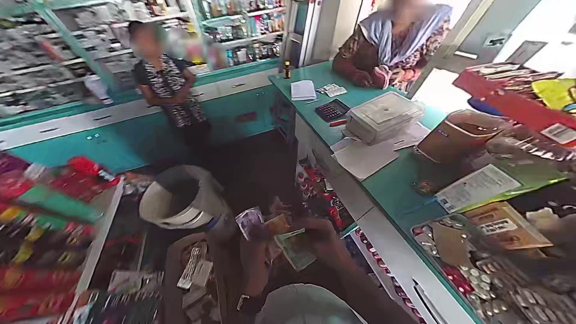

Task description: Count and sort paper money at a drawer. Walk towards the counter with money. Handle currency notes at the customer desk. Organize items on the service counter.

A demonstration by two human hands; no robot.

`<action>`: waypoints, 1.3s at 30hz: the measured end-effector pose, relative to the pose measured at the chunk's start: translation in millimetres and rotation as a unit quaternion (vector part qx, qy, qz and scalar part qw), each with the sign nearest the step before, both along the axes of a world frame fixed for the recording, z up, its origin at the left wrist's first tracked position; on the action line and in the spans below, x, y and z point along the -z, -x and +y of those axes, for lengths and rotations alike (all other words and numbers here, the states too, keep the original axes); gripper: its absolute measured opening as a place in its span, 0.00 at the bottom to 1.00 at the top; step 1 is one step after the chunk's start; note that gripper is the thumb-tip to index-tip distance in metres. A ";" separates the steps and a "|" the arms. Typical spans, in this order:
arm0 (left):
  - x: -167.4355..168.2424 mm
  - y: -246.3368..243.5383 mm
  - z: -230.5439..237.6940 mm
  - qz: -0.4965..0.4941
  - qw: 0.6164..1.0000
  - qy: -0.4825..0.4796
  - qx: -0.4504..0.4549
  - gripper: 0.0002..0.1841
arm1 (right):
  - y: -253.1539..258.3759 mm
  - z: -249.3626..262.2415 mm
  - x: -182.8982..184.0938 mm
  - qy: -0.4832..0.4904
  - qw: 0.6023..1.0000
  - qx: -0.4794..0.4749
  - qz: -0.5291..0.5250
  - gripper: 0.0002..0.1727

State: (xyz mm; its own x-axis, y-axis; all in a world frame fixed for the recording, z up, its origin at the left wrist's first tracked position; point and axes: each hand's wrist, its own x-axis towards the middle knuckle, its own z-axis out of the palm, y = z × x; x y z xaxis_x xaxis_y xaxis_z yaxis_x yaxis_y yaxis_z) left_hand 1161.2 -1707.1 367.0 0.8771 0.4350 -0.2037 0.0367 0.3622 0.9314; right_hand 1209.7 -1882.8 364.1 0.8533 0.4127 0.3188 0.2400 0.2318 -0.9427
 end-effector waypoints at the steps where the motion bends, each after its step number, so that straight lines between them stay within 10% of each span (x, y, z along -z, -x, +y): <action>1: -3.7 -37.8 3.3 0.012 0.999 0.007 0.036 0.22 | -27.9 -4.8 -2.8 -0.005 0.999 0.037 -0.002 0.10; 7: -11.6 -261.2 28.2 0.050 0.932 0.249 0.257 0.26 | -189.4 -34.0 -8.0 -0.064 0.959 0.275 0.036 0.08; 10: -4.3 -357.2 27.6 0.007 0.932 0.207 0.298 0.17 | -279.6 -38.9 1.5 -0.089 0.952 0.292 0.014 0.09; 17: -19.2 -517.4 17.2 0.008 0.944 0.069 0.321 0.34 | -442.5 -7.2 0.9 -0.125 0.959 0.248 0.060 0.08; 26: -12.9 -689.6 -0.4 0.058 0.915 0.074 0.391 0.29 | -557.1 6.5 4.6 -0.067 0.946 0.317 0.017 0.10; 34: -20.7 -798.6 11.6 0.134 0.760 0.235 0.590 0.21 | -639.0 51.7 -7.7 0.008 0.907 0.418 0.055 0.11; 39: -12.8 -844.9 14.0 0.115 0.775 0.226 0.580 0.25 | -651.0 81.6 -0.2 0.034 0.873 0.470 0.127 0.08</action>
State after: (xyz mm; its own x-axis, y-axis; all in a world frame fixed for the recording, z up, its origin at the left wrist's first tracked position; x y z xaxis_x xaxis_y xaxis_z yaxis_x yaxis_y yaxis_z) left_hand 2006.1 -1693.1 379.8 0.5432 -0.7787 -0.3140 0.7266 0.2487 0.6404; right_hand 1860.7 -1801.2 364.2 0.8645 -0.4975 0.0720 0.0755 -0.0131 -0.9971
